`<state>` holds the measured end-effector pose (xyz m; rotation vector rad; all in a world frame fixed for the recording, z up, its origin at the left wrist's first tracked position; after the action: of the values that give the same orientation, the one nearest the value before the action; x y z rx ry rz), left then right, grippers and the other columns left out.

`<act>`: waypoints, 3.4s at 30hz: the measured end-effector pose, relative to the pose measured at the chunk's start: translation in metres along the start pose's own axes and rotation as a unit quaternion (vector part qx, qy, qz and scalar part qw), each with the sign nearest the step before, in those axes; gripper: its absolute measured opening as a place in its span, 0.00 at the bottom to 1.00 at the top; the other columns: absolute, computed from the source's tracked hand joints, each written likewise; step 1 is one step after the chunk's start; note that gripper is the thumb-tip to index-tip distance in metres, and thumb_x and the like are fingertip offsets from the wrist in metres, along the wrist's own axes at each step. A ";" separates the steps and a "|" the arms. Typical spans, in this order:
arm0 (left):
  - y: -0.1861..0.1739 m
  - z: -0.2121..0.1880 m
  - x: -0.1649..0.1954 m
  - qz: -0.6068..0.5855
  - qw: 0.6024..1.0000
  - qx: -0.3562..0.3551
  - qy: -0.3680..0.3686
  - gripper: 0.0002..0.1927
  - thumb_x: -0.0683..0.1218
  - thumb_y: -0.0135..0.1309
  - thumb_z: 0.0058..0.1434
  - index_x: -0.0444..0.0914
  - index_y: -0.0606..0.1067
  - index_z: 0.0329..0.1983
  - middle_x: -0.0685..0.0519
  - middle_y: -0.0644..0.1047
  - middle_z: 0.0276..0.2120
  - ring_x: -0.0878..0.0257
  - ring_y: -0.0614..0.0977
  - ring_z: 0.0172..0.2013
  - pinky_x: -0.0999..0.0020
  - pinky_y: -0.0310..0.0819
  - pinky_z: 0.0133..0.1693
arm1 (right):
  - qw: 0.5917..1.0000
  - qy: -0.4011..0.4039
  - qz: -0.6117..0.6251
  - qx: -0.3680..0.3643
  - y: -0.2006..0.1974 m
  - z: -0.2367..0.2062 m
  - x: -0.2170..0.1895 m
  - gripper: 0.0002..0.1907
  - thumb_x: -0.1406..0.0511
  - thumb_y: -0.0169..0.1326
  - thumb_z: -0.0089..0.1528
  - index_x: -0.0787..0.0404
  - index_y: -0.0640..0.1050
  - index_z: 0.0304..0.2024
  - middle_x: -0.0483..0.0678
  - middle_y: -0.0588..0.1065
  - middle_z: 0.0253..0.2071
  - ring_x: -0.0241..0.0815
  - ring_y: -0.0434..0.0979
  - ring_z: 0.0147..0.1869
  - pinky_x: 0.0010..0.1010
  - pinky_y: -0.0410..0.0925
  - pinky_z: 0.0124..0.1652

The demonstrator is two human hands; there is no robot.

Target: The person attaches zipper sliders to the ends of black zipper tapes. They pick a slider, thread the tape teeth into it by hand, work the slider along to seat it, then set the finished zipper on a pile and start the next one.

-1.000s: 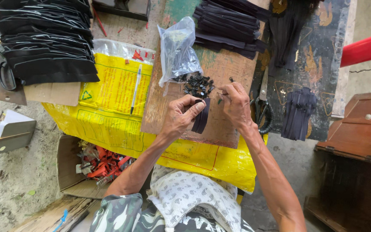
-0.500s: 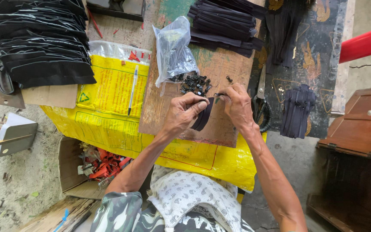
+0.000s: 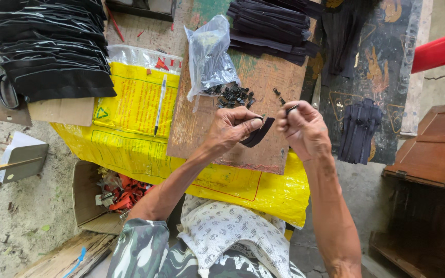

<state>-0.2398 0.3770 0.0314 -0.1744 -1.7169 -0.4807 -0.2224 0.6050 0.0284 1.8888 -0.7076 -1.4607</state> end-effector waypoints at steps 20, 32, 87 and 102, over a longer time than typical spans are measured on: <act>0.014 0.008 0.010 0.030 0.997 -0.065 0.018 0.11 0.46 0.58 0.67 0.33 0.82 0.43 0.55 0.83 0.34 0.75 0.79 0.33 0.77 0.75 0.35 | 0.976 -0.056 -0.195 -0.083 0.015 0.000 -0.006 0.07 0.76 0.61 0.63 0.70 0.81 0.45 0.53 0.78 0.43 0.42 0.81 0.45 0.31 0.77 0.47; 0.018 0.008 0.011 0.061 0.997 -0.025 0.037 0.10 0.46 0.59 0.67 0.33 0.82 0.39 0.60 0.76 0.27 0.76 0.73 0.27 0.78 0.67 0.27 | 0.948 -0.068 -0.308 -0.045 0.033 -0.006 -0.010 0.07 0.74 0.61 0.63 0.69 0.80 0.44 0.47 0.77 0.44 0.36 0.80 0.47 0.27 0.76 0.50; 0.013 0.012 0.046 0.093 0.984 -0.143 0.058 0.09 0.45 0.56 0.68 0.33 0.78 0.41 0.57 0.74 0.35 0.72 0.79 0.35 0.74 0.78 0.38 | 0.888 -0.123 -0.421 -0.141 0.027 -0.021 -0.029 0.08 0.77 0.63 0.64 0.68 0.81 0.45 0.48 0.77 0.39 0.34 0.75 0.44 0.24 0.71 0.47; 0.010 0.010 0.034 -0.032 0.992 -0.118 0.015 0.11 0.45 0.57 0.69 0.31 0.79 0.47 0.58 0.78 0.30 0.75 0.74 0.28 0.77 0.68 0.29 | 0.919 -0.103 -0.374 -0.063 0.042 -0.017 -0.025 0.15 0.78 0.60 0.61 0.70 0.78 0.51 0.52 0.80 0.46 0.38 0.82 0.50 0.28 0.78 0.52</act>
<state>-0.2523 0.3851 0.0652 -0.2813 -1.6382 -0.7299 -0.2129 0.5996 0.0792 2.0185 0.0699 -2.1276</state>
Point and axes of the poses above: each hand's wrist, its own z-axis towards the middle knuckle, its own y-axis out of the palm, x = y × z, the point moved 1 cm from there along z, towards the middle knuckle
